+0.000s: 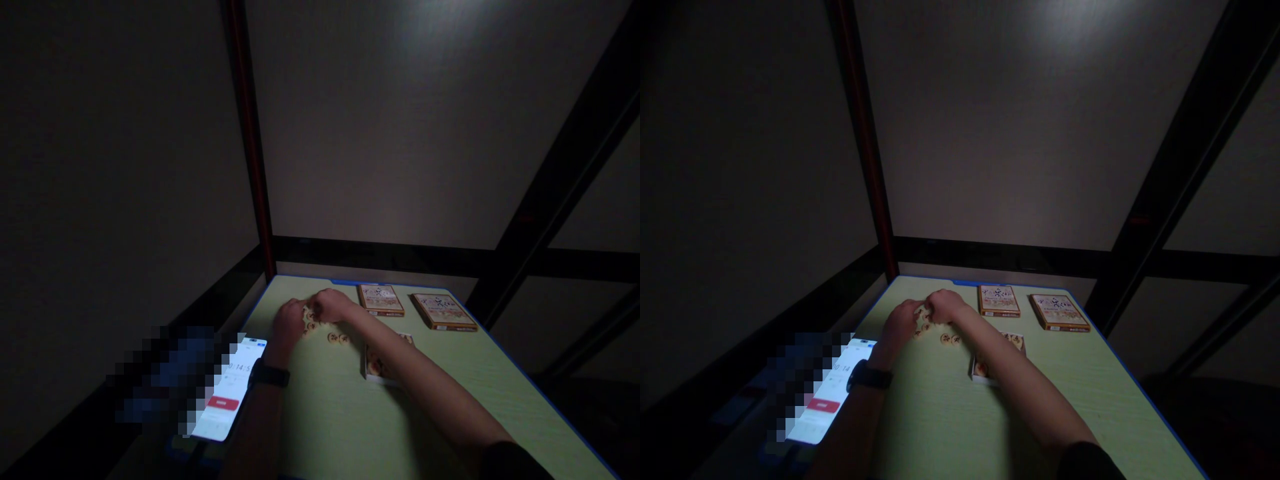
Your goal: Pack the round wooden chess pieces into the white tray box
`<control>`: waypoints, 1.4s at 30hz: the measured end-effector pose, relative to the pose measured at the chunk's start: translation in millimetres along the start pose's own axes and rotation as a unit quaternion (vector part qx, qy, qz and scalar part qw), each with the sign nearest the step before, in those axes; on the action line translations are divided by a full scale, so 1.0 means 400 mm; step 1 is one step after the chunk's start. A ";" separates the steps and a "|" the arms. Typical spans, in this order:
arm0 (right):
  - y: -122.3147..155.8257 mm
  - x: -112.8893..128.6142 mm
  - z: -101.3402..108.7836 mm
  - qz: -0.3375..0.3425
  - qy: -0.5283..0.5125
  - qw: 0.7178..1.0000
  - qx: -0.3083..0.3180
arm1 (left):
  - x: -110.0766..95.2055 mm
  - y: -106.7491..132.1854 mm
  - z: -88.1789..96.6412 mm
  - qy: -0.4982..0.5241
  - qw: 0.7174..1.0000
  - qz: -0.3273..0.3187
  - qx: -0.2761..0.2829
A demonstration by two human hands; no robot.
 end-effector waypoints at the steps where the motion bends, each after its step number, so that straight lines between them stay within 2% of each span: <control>1: 0.000 -0.005 -0.004 -0.002 0.000 1.000 0.005 | -0.002 0.001 -0.006 0.000 1.000 -0.008 0.004; 6: -0.009 -0.017 -0.017 -0.003 -0.006 1.000 0.018 | 0.006 0.003 -0.013 -0.020 1.000 -0.006 0.007; 13: -0.043 -0.034 0.020 0.009 -0.016 0.999 -0.044 | 0.007 0.010 -0.001 -0.065 0.997 0.029 0.012; 23: -0.072 -0.026 -0.033 0.029 -0.004 0.999 -0.026 | -0.004 0.014 0.002 -0.084 0.995 0.039 0.024; 28: -0.058 -0.021 -0.014 0.014 -0.001 0.999 -0.036 | -0.005 0.015 0.008 -0.106 0.994 0.037 0.000; 30: -0.021 -0.039 0.019 0.001 -0.003 0.999 -0.047 | -0.013 0.015 0.014 -0.116 0.993 0.030 -0.023; 32: 0.049 -0.073 0.064 -0.013 -0.007 0.998 -0.063 | -0.041 0.017 0.020 -0.116 0.992 0.005 -0.050; 36: 0.272 -0.159 0.137 -0.045 -0.051 0.993 -0.099 | -0.157 0.042 0.011 -0.077 0.990 -0.096 -0.067; 39: 0.436 -0.207 0.104 -0.108 -0.050 0.990 -0.070 | -0.251 0.080 -0.013 -0.048 0.983 -0.172 -0.051; 42: 0.527 -0.214 0.026 -0.166 -0.014 0.986 -0.022 | -0.303 0.111 -0.042 -0.039 0.976 -0.214 -0.031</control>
Point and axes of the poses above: each hand's wrist, its own y-axis away from the middle knuckle, its own z-axis out of the back of the hand, x = y × z, the point moved 10 cm from there along -y, towards the middle knuckle, and after that the axes turned 2 degrees about y, right-handed, at the moved point
